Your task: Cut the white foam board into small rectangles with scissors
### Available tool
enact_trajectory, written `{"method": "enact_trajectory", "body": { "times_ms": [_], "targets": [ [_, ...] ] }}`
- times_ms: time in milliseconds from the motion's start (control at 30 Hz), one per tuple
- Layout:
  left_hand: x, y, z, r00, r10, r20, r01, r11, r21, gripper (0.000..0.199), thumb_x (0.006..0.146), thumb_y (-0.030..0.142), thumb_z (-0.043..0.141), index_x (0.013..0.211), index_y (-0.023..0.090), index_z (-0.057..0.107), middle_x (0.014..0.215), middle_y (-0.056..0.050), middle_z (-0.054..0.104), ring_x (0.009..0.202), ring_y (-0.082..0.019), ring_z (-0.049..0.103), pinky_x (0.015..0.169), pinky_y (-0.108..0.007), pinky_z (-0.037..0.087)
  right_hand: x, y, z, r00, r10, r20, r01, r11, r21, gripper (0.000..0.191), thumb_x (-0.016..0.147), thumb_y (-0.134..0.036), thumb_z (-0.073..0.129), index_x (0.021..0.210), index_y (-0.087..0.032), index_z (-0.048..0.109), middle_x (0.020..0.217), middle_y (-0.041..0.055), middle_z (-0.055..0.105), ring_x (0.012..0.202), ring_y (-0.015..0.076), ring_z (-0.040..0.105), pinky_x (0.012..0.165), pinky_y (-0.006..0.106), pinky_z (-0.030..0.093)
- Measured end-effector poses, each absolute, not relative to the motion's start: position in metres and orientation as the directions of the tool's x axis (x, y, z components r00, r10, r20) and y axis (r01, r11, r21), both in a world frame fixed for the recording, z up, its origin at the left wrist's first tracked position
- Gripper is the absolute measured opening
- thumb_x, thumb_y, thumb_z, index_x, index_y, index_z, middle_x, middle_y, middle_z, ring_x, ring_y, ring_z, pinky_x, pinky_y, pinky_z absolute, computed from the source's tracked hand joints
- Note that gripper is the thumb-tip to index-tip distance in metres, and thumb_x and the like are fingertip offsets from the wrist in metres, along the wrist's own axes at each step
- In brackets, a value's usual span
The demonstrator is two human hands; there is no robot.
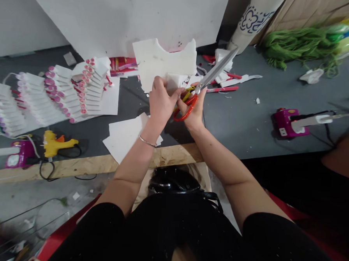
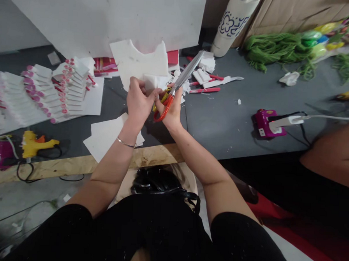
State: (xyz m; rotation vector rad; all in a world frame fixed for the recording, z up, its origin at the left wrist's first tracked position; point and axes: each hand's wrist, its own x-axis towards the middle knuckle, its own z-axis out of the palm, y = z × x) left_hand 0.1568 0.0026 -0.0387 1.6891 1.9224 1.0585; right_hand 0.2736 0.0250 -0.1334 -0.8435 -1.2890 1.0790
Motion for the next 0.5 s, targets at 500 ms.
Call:
{"method": "enact_trajectory", "body": {
  "times_ms": [500],
  "targets": [
    [0.154,0.004,-0.077,-0.087,0.996,-0.008,0.152,0.021,0.988,0.046,0.103,0.068,0.063,0.109,0.023,0.067,0.110,-0.010,0.079,0.114,-0.026,0.076,0.097,-0.039,0.060,0.288,0.044,-0.126,0.061,0.978,0.200,-0.267,0.209,-0.941,0.068,0.095,-0.045,0.079,0.147,-0.043,0.035,0.125,0.0034,0.075,0.103,0.0215,0.080,0.088,0.042,0.073]
  ]
}}
